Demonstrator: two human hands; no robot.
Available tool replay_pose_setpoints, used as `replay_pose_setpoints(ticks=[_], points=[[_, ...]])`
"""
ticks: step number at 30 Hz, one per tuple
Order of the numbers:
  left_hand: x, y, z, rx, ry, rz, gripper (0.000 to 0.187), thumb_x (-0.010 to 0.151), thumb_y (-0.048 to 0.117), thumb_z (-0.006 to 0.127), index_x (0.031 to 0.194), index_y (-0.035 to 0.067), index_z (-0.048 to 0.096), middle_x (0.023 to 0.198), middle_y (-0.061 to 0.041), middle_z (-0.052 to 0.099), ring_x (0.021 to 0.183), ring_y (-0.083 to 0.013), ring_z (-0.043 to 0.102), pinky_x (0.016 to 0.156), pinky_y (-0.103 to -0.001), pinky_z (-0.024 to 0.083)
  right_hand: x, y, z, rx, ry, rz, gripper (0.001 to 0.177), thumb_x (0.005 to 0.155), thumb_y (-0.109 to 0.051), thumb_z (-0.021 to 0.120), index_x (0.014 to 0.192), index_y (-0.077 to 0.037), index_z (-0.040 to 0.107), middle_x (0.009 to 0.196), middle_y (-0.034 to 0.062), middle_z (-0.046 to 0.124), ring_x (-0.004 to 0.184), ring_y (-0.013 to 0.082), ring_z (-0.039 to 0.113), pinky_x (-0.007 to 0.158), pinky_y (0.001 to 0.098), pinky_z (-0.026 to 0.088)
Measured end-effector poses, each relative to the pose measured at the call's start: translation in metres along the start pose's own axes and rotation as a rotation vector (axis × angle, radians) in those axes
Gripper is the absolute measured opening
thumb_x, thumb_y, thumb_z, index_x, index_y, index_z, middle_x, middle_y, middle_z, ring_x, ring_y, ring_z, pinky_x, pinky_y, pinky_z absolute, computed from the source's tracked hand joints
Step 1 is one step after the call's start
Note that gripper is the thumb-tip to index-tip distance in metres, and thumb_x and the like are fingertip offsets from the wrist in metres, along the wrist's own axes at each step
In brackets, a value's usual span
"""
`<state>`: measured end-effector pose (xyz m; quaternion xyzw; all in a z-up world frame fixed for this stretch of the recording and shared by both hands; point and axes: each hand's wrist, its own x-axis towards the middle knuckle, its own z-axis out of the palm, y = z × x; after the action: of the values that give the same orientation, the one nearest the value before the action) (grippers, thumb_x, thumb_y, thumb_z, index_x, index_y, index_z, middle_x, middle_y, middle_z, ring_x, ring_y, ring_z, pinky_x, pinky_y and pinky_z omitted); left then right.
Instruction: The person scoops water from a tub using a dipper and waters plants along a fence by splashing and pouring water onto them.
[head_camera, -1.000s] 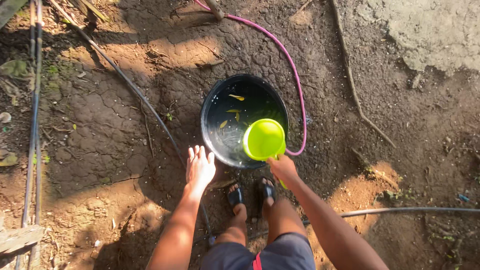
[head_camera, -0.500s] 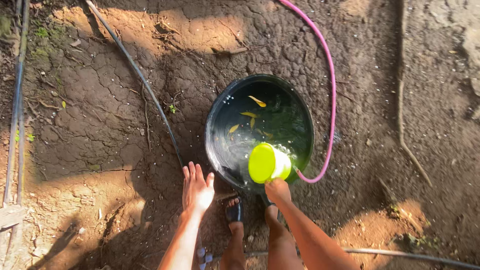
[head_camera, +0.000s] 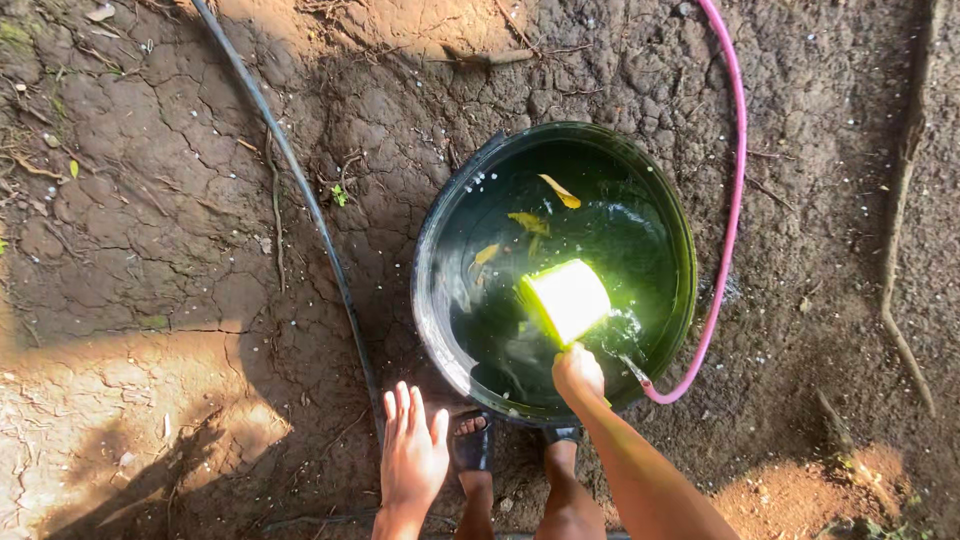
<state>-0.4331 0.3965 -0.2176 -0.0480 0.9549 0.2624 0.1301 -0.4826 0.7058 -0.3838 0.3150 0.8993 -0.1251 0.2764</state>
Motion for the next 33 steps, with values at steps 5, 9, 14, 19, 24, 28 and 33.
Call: replay_pose_setpoints(ticks=[5,9,14,19,24,28,33], points=[[-0.019,-0.025,0.031,0.027,0.025,-0.050,0.066,0.094,0.036,0.060,0.140,-0.009,0.047,0.155,-0.029,0.038,0.147,-0.0462,0.030,0.118,-0.050,0.033,-0.008,-0.034,-0.008,0.051,-0.059,0.020,0.032,0.090,-0.035,0.060,0.101,-0.009,0.075,0.102,0.0197,0.076,0.097,0.0398,0.073,0.088,0.0506,0.059],[-0.023,-0.031,0.035,0.025,0.076,-0.017,0.065,0.094,0.035,0.059,0.141,-0.008,0.047,0.155,-0.029,0.038,0.148,-0.0462,0.029,0.118,-0.049,0.033,-0.004,-0.031,-0.028,0.227,-0.138,-0.046,0.039,0.081,-0.044,0.067,0.094,-0.009,0.078,0.097,0.0210,0.076,0.091,0.0384,0.072,0.084,0.0496,0.057],[-0.028,-0.010,0.010,-0.057,-0.015,-0.104,0.064,0.098,0.035,0.056,0.145,-0.008,0.044,0.159,-0.027,0.035,0.151,-0.0447,0.025,0.118,-0.048,0.033,-0.004,0.018,-0.022,0.695,-0.341,0.057,0.035,0.088,-0.031,0.066,0.077,0.001,0.074,0.062,0.0146,0.064,0.047,0.0254,0.058,0.046,0.0364,0.045],[-0.029,0.027,-0.013,-0.079,-0.085,-0.173,0.065,0.099,0.038,0.051,0.148,-0.004,0.040,0.161,-0.024,0.031,0.151,-0.0405,0.023,0.120,-0.047,0.029,-0.028,0.045,-0.072,1.195,-0.560,-0.102,0.025,0.087,-0.019,0.062,0.070,-0.001,0.069,0.050,-0.0007,0.052,0.035,0.0120,0.042,0.031,0.0284,0.028],[-0.046,0.055,-0.025,-0.131,-0.053,-0.192,0.068,0.103,0.039,0.046,0.151,-0.006,0.034,0.161,-0.027,0.027,0.151,-0.0422,0.021,0.122,-0.046,0.029,-0.094,0.013,-0.172,0.821,-0.514,-0.086,0.017,0.073,-0.007,0.063,0.069,0.008,0.069,0.047,0.0073,0.051,0.033,0.0168,0.040,0.031,0.0321,0.030],[-0.065,0.066,-0.034,-0.259,-0.010,-0.272,0.065,0.103,0.039,0.045,0.152,-0.004,0.037,0.162,-0.026,0.028,0.152,-0.0427,0.023,0.123,-0.045,0.030,-0.149,0.001,-0.240,0.846,-0.613,-0.152,0.021,0.074,-0.011,0.061,0.067,0.007,0.069,0.046,0.0072,0.049,0.033,0.0166,0.040,0.031,0.0323,0.031],[-0.102,0.054,-0.031,-0.414,0.073,-0.412,0.062,0.103,0.037,0.046,0.149,-0.004,0.039,0.160,-0.027,0.030,0.151,-0.0433,0.025,0.123,-0.047,0.028,-0.204,-0.010,-0.284,0.657,-0.630,-0.257,0.019,0.072,-0.010,0.061,0.067,0.008,0.066,0.047,0.0072,0.049,0.035,0.0157,0.042,0.032,0.0319,0.032]])
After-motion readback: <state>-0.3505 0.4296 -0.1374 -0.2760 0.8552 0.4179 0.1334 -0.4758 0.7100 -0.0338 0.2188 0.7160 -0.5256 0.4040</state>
